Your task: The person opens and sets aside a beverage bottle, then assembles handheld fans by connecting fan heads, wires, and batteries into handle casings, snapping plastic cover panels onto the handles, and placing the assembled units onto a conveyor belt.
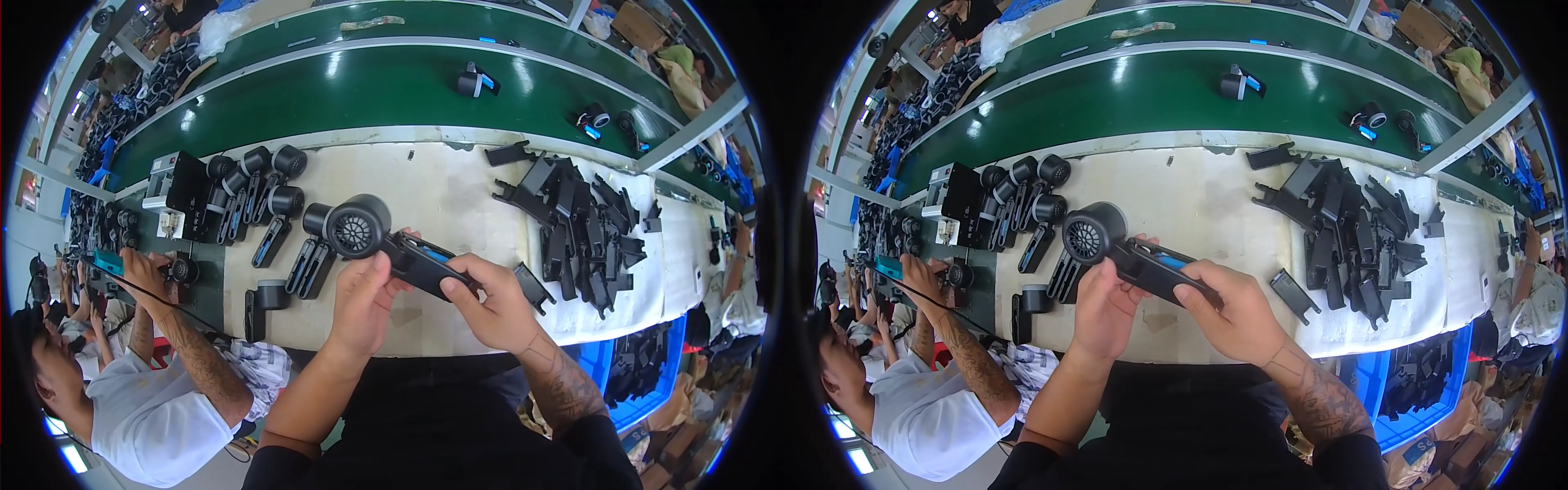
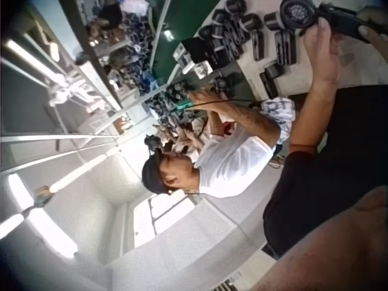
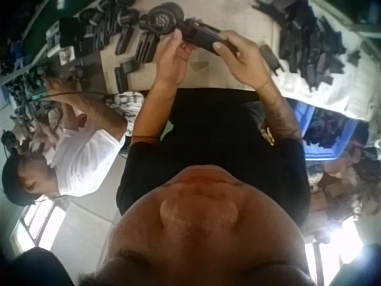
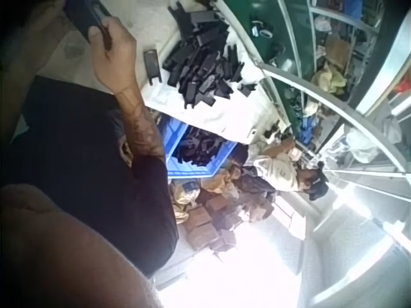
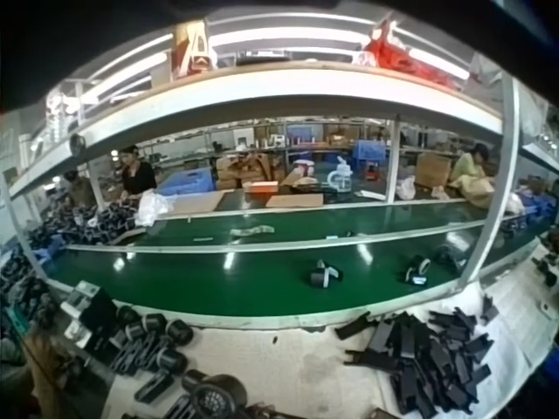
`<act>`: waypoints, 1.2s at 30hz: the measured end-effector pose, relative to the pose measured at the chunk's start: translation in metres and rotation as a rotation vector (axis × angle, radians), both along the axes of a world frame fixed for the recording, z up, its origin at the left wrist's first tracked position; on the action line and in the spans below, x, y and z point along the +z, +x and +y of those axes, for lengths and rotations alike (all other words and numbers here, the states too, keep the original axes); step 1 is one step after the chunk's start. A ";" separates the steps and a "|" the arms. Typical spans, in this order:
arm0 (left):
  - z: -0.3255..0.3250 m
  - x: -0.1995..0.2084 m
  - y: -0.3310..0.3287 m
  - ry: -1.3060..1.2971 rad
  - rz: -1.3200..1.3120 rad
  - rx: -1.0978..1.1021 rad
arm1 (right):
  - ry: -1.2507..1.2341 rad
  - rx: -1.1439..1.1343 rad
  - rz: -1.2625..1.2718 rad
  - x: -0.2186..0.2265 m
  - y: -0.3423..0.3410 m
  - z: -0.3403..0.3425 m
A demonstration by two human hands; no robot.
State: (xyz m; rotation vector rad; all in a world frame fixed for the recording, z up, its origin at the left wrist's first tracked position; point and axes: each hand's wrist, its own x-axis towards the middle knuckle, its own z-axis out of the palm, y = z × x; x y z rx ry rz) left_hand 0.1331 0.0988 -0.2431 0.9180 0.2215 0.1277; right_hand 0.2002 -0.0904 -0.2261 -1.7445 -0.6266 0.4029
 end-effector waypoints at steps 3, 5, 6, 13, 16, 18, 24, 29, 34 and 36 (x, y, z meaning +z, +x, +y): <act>-0.006 0.005 -0.001 0.158 0.040 0.020 | 0.053 -0.029 0.036 -0.011 -0.001 0.002; -0.006 0.003 -0.003 0.161 0.057 0.037 | 0.066 -0.067 0.135 -0.013 -0.003 0.003; -0.006 0.001 -0.004 0.165 0.074 0.053 | 0.065 -0.067 0.135 -0.009 -0.003 0.004; 0.000 0.009 -0.010 0.093 -0.062 0.064 | -0.042 -0.193 -0.085 0.002 -0.004 0.004; 0.003 0.015 -0.011 0.124 -0.125 0.057 | 0.115 -0.084 -0.096 -0.002 -0.003 0.009; 0.007 0.018 -0.010 0.107 -0.160 0.010 | 0.183 -0.039 -0.096 -0.003 -0.002 0.009; 0.014 0.002 0.011 0.061 -0.016 -0.031 | 0.119 -0.102 -0.025 -0.018 -0.011 0.016; 0.019 -0.004 0.029 0.053 0.038 -0.049 | 0.052 0.001 -0.024 -0.018 -0.006 0.033; 0.020 -0.018 0.034 -0.162 -0.061 -0.106 | 0.106 -0.102 -0.338 -0.009 -0.007 0.036; 0.019 -0.021 0.036 -0.329 -0.230 -0.218 | 0.058 -0.117 -0.508 0.001 -0.008 0.036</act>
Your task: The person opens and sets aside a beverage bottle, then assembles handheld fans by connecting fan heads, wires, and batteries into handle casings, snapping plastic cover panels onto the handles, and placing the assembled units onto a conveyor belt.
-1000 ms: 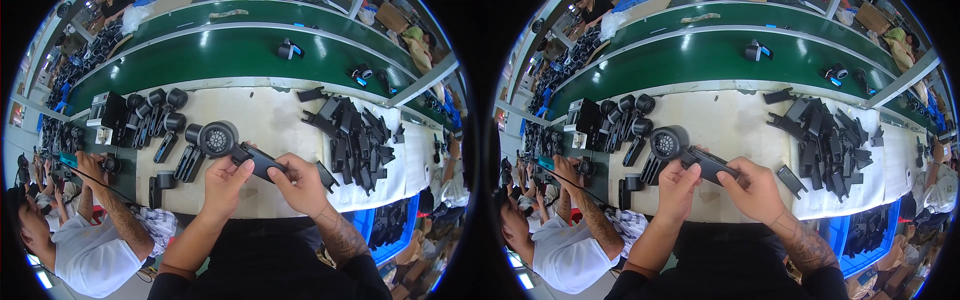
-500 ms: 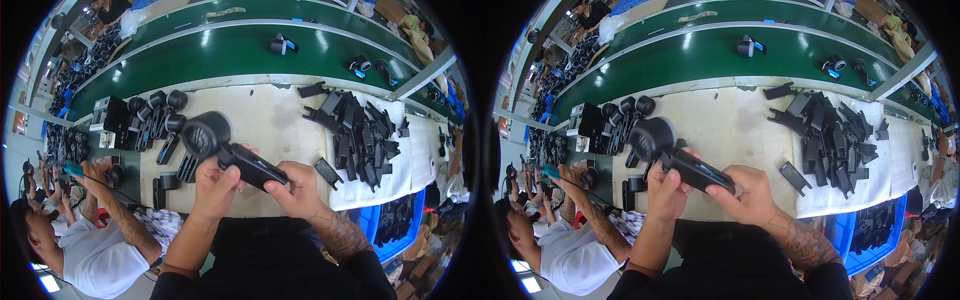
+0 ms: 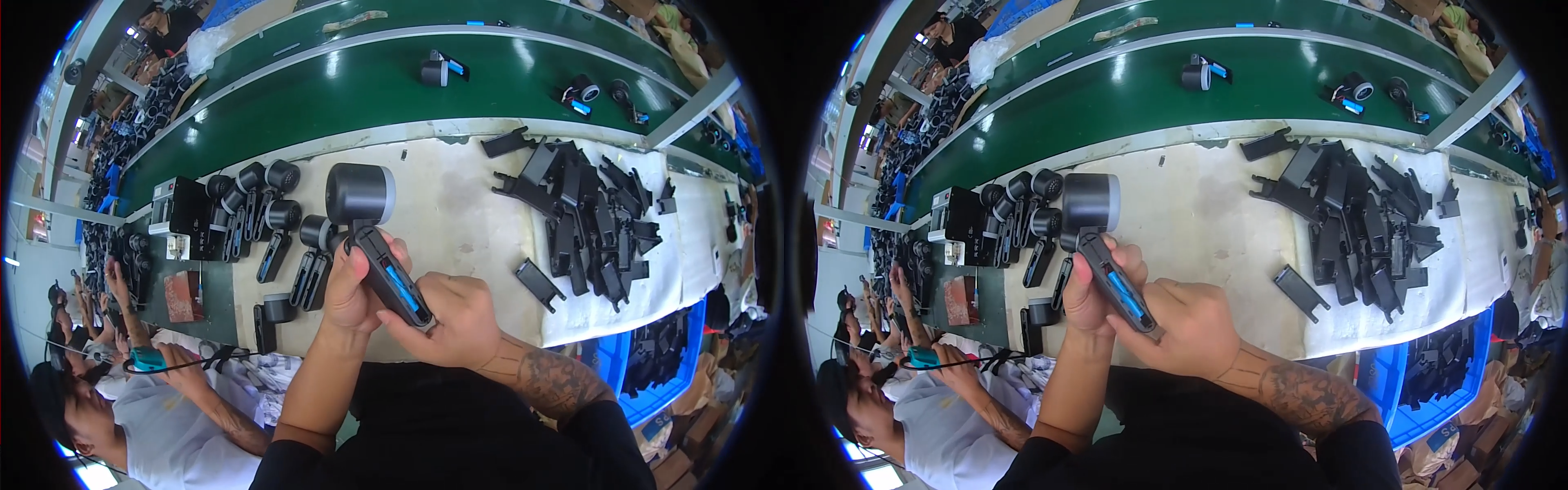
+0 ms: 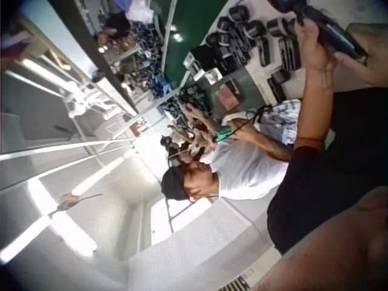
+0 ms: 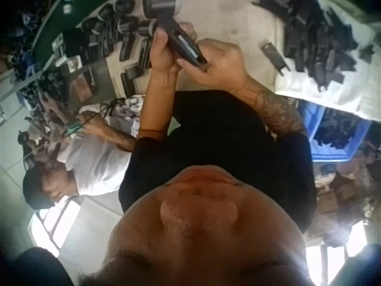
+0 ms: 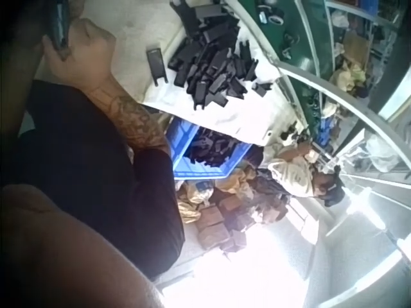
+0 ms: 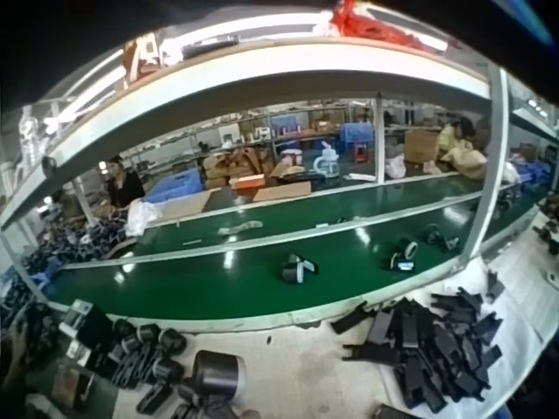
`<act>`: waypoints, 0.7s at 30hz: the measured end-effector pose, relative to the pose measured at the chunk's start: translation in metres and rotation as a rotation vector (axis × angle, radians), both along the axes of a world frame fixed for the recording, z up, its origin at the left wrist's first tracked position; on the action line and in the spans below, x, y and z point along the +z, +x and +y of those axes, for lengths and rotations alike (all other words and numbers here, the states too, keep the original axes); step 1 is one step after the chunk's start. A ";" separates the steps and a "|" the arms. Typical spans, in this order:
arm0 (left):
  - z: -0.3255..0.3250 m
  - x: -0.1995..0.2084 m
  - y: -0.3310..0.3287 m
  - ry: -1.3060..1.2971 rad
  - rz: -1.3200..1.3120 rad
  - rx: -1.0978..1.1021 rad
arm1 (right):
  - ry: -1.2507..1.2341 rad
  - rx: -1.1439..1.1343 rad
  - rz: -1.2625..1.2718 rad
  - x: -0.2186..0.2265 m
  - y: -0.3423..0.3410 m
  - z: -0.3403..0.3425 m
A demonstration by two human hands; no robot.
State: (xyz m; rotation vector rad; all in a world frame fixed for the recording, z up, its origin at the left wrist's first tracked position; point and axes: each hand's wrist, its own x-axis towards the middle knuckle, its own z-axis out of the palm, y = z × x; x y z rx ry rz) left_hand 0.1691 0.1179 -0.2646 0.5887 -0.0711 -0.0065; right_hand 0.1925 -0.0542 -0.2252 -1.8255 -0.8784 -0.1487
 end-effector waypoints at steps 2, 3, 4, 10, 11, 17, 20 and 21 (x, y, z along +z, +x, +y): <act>0.000 -0.002 0.000 -0.028 0.028 0.027 | -0.036 0.070 -0.027 0.010 0.005 -0.004; 0.000 0.001 -0.001 -0.021 0.014 0.017 | -0.083 0.140 -0.071 0.016 0.010 -0.007; 0.000 0.006 -0.002 -0.014 0.000 0.006 | -0.074 0.145 -0.066 0.021 0.014 -0.010; -0.005 0.031 -0.017 0.322 -0.047 0.117 | 0.391 -0.091 -0.180 0.043 0.025 -0.010; -0.007 0.033 -0.018 0.376 -0.085 0.179 | 0.364 -0.050 -0.172 0.051 0.024 -0.011; -0.015 0.039 -0.025 0.449 -0.100 0.263 | 0.345 0.025 -0.271 0.045 0.024 -0.013; -0.017 0.041 -0.025 0.476 -0.119 0.300 | 0.392 0.022 -0.292 0.042 0.023 -0.010; -0.016 0.041 -0.024 0.489 -0.165 0.314 | 0.392 0.023 -0.294 0.042 0.022 -0.010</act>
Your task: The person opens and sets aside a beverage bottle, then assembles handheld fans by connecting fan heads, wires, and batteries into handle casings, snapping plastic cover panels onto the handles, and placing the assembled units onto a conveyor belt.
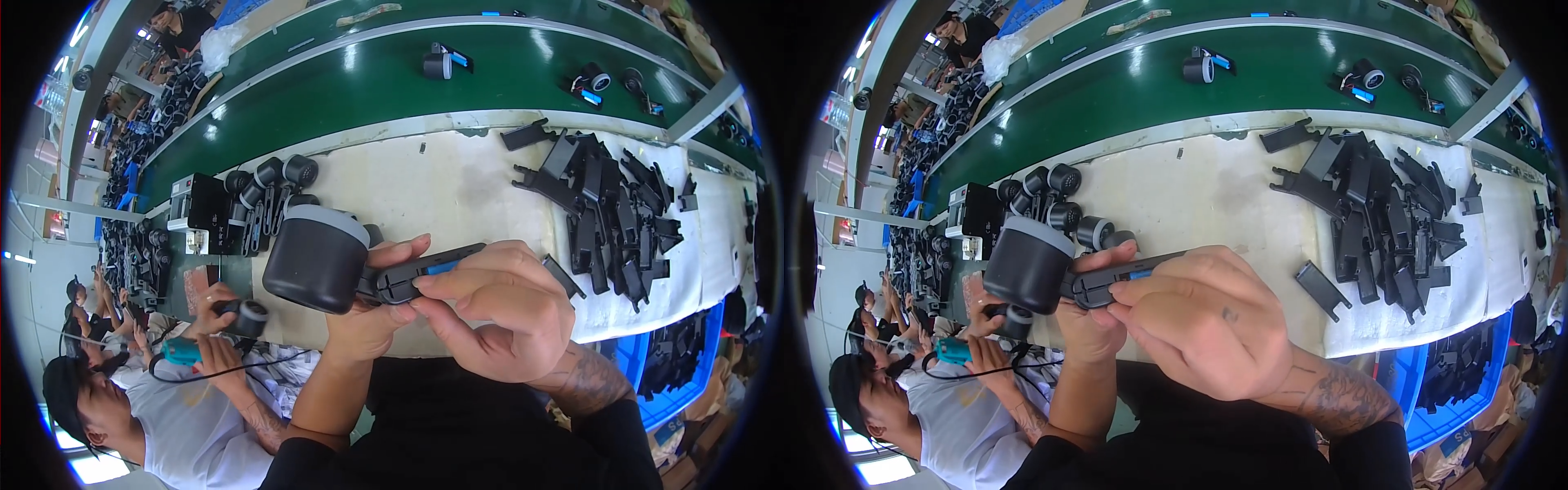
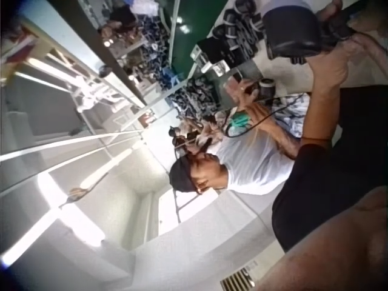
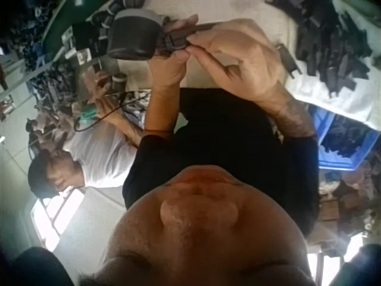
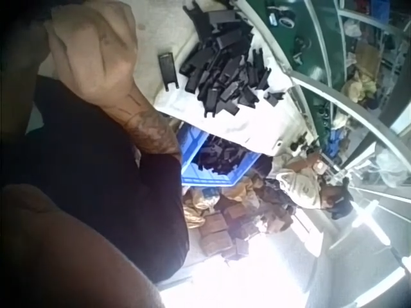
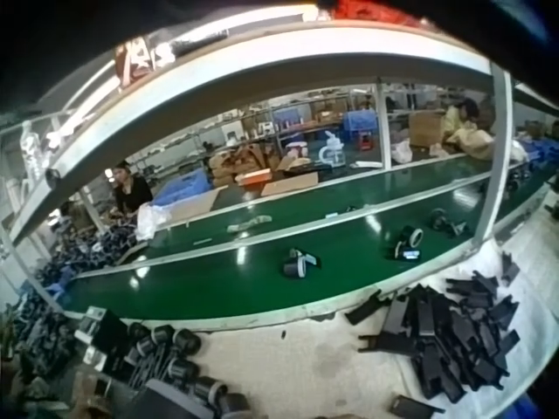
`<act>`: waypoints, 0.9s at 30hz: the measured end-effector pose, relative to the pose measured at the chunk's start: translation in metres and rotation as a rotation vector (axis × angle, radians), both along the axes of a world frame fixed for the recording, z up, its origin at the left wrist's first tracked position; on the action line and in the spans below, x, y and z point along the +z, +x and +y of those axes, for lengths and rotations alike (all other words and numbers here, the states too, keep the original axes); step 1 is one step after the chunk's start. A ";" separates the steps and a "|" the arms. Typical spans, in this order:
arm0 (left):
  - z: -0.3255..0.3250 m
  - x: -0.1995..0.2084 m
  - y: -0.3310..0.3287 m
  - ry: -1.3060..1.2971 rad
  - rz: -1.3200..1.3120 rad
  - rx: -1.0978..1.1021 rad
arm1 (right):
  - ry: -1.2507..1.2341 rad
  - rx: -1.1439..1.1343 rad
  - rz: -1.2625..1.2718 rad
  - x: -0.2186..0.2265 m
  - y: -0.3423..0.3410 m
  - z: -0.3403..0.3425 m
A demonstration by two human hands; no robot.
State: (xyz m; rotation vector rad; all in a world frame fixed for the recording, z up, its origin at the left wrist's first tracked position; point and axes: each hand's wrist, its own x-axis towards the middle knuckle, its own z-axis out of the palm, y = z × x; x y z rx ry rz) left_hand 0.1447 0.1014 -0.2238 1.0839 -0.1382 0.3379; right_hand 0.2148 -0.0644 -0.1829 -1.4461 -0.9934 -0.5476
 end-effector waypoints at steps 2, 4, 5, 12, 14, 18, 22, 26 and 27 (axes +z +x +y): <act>0.000 0.000 0.001 0.005 -0.031 -0.003 | -0.004 0.012 0.025 0.002 -0.001 -0.001; 0.000 0.001 0.001 0.009 -0.063 -0.005 | -0.028 0.015 0.005 0.002 -0.001 -0.003; 0.000 0.002 0.000 0.011 -0.057 -0.016 | -0.051 0.015 -0.012 0.002 -0.001 -0.004; -0.002 0.004 -0.005 0.001 -0.033 -0.008 | -0.060 0.006 -0.034 0.003 -0.003 -0.004; -0.002 0.004 -0.006 0.007 -0.028 -0.006 | -0.073 -0.001 -0.024 0.004 -0.003 -0.004; 0.000 0.005 -0.005 0.035 -0.021 0.007 | -0.019 -0.022 -0.005 -0.001 -0.004 0.002; 0.005 0.004 -0.006 0.115 -0.004 0.036 | -0.038 0.007 0.004 -0.003 0.002 0.003; 0.004 0.004 -0.009 0.169 0.011 0.078 | -0.051 0.054 0.022 -0.008 0.005 0.003; 0.004 0.004 -0.010 0.173 0.024 0.080 | -0.052 0.054 0.022 -0.009 0.003 0.004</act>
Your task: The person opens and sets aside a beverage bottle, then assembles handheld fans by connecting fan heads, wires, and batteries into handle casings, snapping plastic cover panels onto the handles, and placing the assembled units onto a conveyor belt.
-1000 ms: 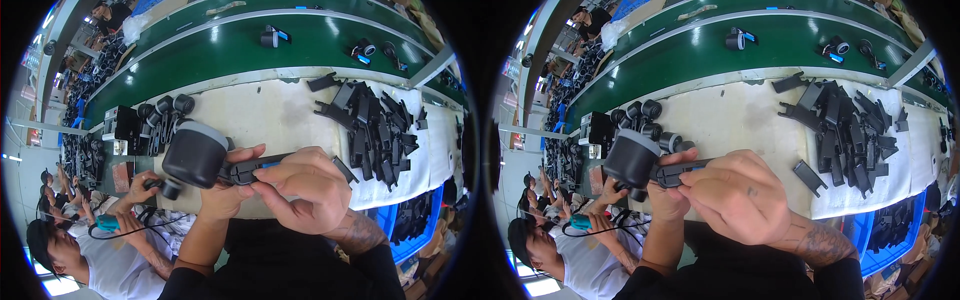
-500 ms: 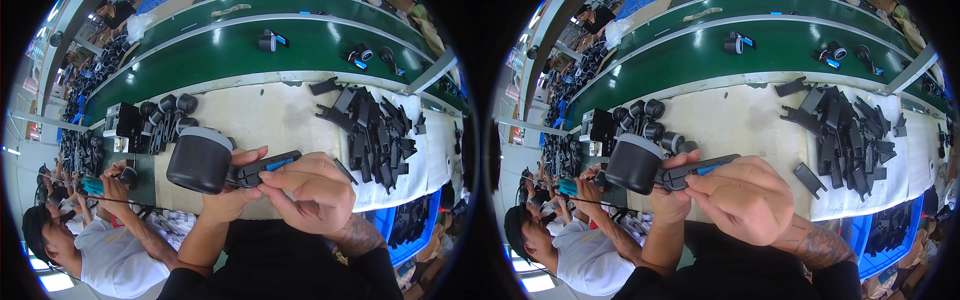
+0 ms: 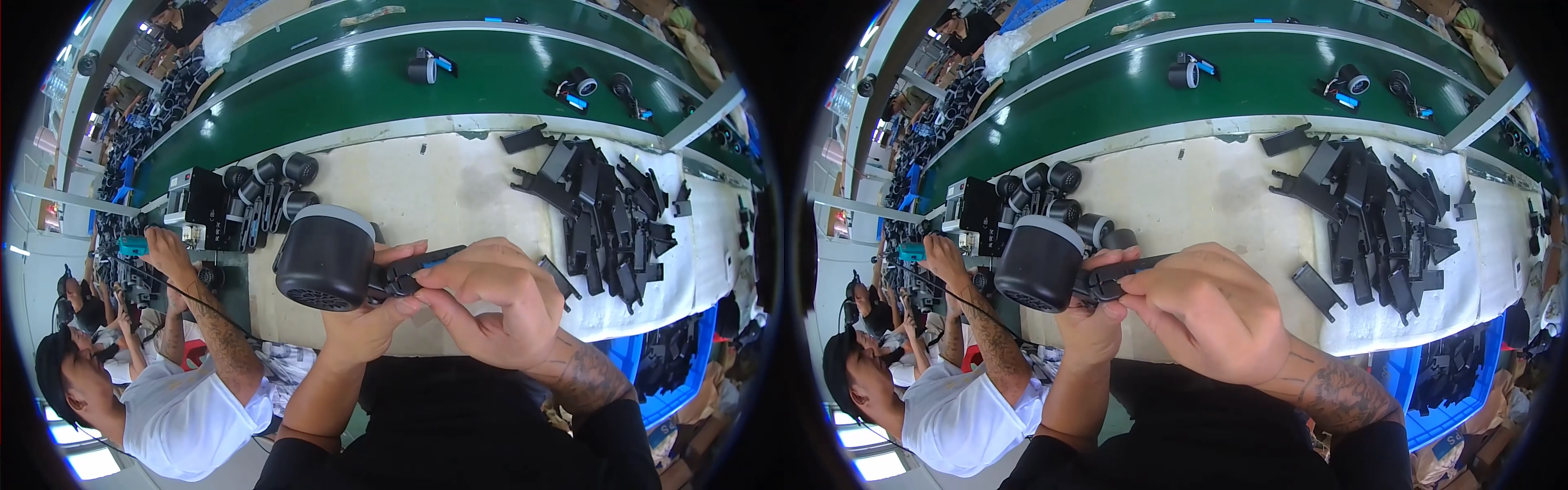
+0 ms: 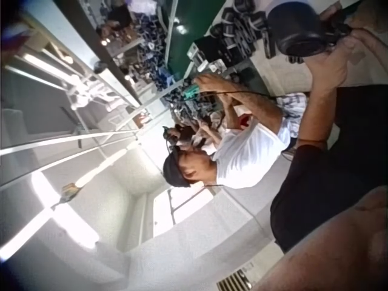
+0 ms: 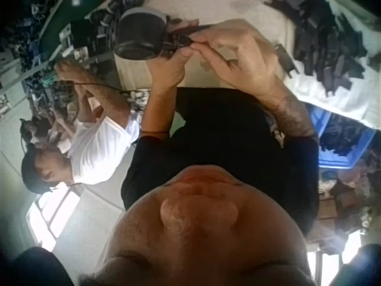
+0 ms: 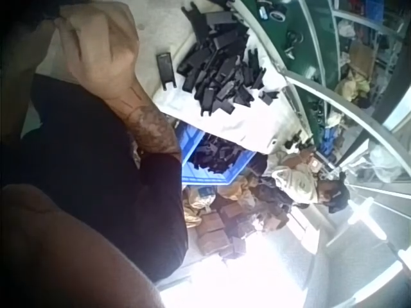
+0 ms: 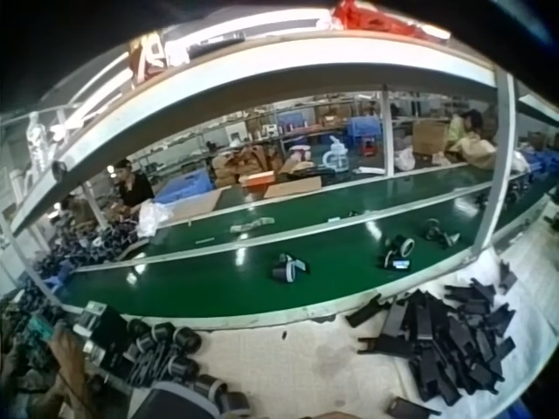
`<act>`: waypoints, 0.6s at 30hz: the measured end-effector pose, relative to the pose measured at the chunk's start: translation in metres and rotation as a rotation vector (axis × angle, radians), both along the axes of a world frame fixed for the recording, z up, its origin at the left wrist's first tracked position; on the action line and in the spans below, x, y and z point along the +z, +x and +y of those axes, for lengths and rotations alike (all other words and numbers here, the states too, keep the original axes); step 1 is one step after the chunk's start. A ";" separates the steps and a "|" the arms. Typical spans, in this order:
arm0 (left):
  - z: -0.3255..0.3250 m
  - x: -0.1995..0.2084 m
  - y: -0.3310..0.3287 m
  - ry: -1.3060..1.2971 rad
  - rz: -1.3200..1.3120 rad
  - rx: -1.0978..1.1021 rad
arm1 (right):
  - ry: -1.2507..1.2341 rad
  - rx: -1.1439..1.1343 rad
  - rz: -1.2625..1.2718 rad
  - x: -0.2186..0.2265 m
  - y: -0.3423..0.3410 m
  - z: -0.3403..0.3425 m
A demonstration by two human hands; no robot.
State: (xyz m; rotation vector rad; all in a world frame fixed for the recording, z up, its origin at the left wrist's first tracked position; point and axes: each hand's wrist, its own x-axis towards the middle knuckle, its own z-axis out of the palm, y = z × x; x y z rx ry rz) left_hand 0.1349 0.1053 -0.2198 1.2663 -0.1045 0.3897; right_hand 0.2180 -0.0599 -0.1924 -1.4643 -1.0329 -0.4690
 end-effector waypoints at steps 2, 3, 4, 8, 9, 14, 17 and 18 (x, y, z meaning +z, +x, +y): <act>-0.006 -0.001 -0.001 -0.014 0.010 0.016 | 0.068 -0.060 -0.006 -0.003 -0.004 0.004; -0.008 -0.001 0.000 -0.027 0.020 0.032 | 0.067 -0.059 -0.012 -0.004 -0.004 0.004; -0.010 -0.002 0.001 -0.028 0.014 0.032 | 0.082 -0.072 -0.031 -0.004 -0.003 0.004; -0.009 -0.006 0.000 -0.044 -0.006 0.039 | 0.072 -0.076 -0.051 -0.005 -0.002 0.003; -0.008 -0.006 -0.001 -0.027 0.012 0.032 | 0.071 -0.076 -0.050 -0.005 -0.001 0.003; -0.009 -0.007 -0.002 -0.108 0.005 0.028 | 0.074 -0.052 -0.047 -0.004 -0.001 0.004; -0.008 -0.005 -0.001 -0.095 -0.016 0.014 | 0.069 -0.061 -0.038 -0.002 -0.002 0.003; -0.008 -0.003 -0.001 -0.074 -0.036 -0.007 | 0.069 -0.062 -0.037 -0.002 -0.002 0.003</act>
